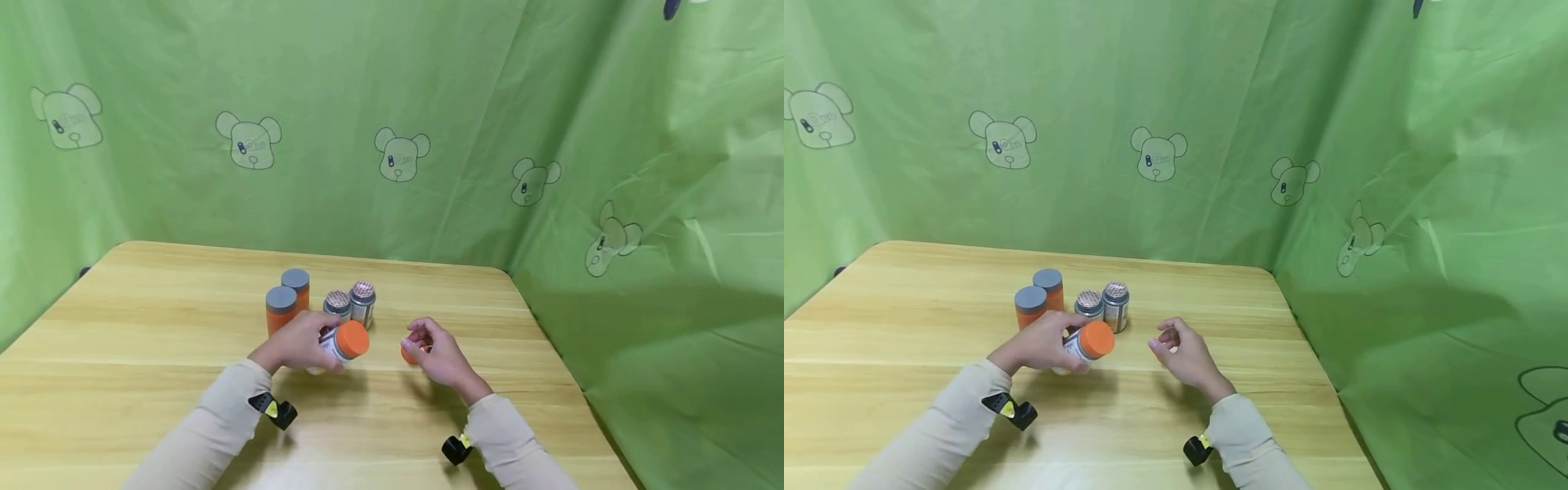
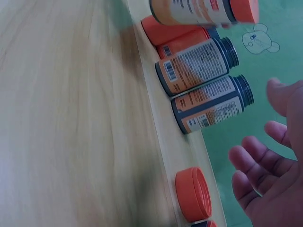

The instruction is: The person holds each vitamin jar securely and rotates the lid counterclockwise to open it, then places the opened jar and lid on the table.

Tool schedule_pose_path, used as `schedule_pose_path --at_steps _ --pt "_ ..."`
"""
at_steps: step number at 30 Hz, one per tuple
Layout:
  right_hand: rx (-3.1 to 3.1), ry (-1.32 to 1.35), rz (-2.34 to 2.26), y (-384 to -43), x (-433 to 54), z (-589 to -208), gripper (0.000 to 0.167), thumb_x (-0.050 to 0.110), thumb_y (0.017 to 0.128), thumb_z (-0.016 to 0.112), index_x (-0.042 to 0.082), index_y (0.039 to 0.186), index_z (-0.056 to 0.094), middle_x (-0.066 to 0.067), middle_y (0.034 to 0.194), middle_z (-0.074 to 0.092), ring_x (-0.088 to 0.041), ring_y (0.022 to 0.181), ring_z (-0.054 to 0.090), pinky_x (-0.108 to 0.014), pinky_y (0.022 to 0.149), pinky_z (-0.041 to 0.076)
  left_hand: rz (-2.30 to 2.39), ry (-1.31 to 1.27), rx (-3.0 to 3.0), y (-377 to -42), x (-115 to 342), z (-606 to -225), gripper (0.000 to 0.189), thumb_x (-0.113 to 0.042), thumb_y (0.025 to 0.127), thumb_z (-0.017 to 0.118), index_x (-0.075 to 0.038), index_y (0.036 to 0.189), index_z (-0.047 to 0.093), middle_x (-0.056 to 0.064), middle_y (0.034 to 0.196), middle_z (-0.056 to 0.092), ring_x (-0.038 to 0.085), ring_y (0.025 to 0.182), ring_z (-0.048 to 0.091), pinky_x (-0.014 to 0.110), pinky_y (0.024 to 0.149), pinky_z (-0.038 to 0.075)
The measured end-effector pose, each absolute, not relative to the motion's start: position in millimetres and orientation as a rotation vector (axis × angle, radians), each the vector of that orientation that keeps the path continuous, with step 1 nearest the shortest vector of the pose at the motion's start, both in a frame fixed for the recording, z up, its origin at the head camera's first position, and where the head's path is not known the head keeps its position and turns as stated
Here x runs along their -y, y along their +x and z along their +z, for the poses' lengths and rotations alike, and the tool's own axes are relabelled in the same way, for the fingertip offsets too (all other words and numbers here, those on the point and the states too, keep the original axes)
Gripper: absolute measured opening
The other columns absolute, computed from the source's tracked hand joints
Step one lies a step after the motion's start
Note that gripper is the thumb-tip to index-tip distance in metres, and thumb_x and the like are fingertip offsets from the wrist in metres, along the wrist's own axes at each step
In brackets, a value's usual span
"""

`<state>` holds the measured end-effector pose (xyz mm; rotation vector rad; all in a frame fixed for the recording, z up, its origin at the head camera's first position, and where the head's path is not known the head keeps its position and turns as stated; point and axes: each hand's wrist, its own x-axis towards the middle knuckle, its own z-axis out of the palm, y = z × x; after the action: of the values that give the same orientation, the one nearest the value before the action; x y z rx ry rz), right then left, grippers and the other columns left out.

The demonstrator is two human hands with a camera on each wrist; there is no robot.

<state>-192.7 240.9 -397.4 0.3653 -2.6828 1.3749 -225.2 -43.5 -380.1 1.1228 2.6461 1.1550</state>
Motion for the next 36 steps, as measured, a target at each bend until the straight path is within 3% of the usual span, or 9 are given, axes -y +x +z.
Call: schedule_pose_path --at_steps 7,12,17,21,26,29,33,36 --pt "2.691 0.354 1.460 -195 -233 -398 0.027 0.018 0.097 0.060 0.005 0.120 0.055 -0.010 0.099 0.062 -0.019 0.086 0.060 -0.033 0.077 0.049 1.064 1.065 -2.928 -217 24 -372 0.055 -0.026 0.059 0.080 -0.011 0.110 0.067 -0.002 0.087 0.061 0.014 0.075 0.054 0.029 0.065 0.048" --pt "2.643 0.423 1.625 -197 -222 -397 0.035 0.020 0.100 0.055 0.000 0.128 0.046 -0.024 0.105 0.059 -0.029 0.087 0.065 -0.046 0.078 0.053 0.980 0.984 -3.068 -216 14 -373 0.066 -0.030 0.059 0.081 -0.014 0.121 0.066 0.005 0.099 0.059 0.020 0.086 0.051 0.039 0.075 0.045" --pt "2.589 0.462 1.739 -196 -211 -394 0.040 0.019 0.102 0.049 -0.004 0.133 0.040 -0.019 0.100 0.059 -0.032 0.085 0.065 -0.056 0.079 0.050 1.015 1.009 -3.070 -218 4 -376 0.067 -0.026 0.060 0.086 -0.011 0.122 0.066 0.009 0.105 0.057 0.025 0.092 0.050 0.041 0.078 0.045" --pt "2.584 0.517 1.726 -197 -207 -399 0.042 0.026 0.103 0.047 -0.001 0.133 0.040 -0.014 0.097 0.060 -0.031 0.081 0.065 -0.049 0.075 0.053 1.023 1.011 -3.069 -215 0 -378 0.069 -0.024 0.059 0.087 -0.008 0.123 0.065 0.011 0.105 0.056 0.025 0.092 0.049 0.039 0.077 0.046" --pt "2.604 0.618 1.666 -195 -203 -400 0.060 0.046 0.099 0.047 -0.002 0.133 0.042 -0.016 0.093 0.059 -0.038 0.077 0.064 -0.045 0.071 0.054 0.981 0.983 -3.088 -213 -2 -379 0.070 -0.025 0.061 0.087 -0.008 0.125 0.064 0.012 0.106 0.059 0.024 0.092 0.051 0.038 0.076 0.046" --pt "2.637 0.631 1.580 -195 -201 -399 0.068 0.056 0.095 0.048 -0.002 0.132 0.045 -0.011 0.089 0.059 -0.028 0.072 0.061 -0.038 0.067 0.054 0.963 0.963 -3.100 -213 -2 -380 0.070 -0.025 0.060 0.087 -0.008 0.124 0.065 0.013 0.108 0.060 0.026 0.092 0.053 0.040 0.076 0.047" --pt "2.670 0.546 1.462 -196 -197 -395 0.053 0.047 0.096 0.056 0.003 0.126 0.051 -0.003 0.080 0.056 -0.013 0.067 0.053 -0.027 0.060 0.046 0.949 0.975 -3.099 -213 -2 -380 0.068 -0.028 0.062 0.086 -0.007 0.122 0.064 0.013 0.105 0.060 0.026 0.090 0.054 0.040 0.073 0.048" --pt "2.658 0.469 1.459 -197 -193 -392 0.039 0.034 0.095 0.061 0.006 0.121 0.055 -0.002 0.076 0.055 -0.013 0.065 0.052 -0.025 0.058 0.045 0.984 0.978 -3.052 -213 -3 -382 0.070 -0.034 0.065 0.088 -0.008 0.123 0.061 0.012 0.103 0.059 0.024 0.086 0.055 0.038 0.070 0.049"
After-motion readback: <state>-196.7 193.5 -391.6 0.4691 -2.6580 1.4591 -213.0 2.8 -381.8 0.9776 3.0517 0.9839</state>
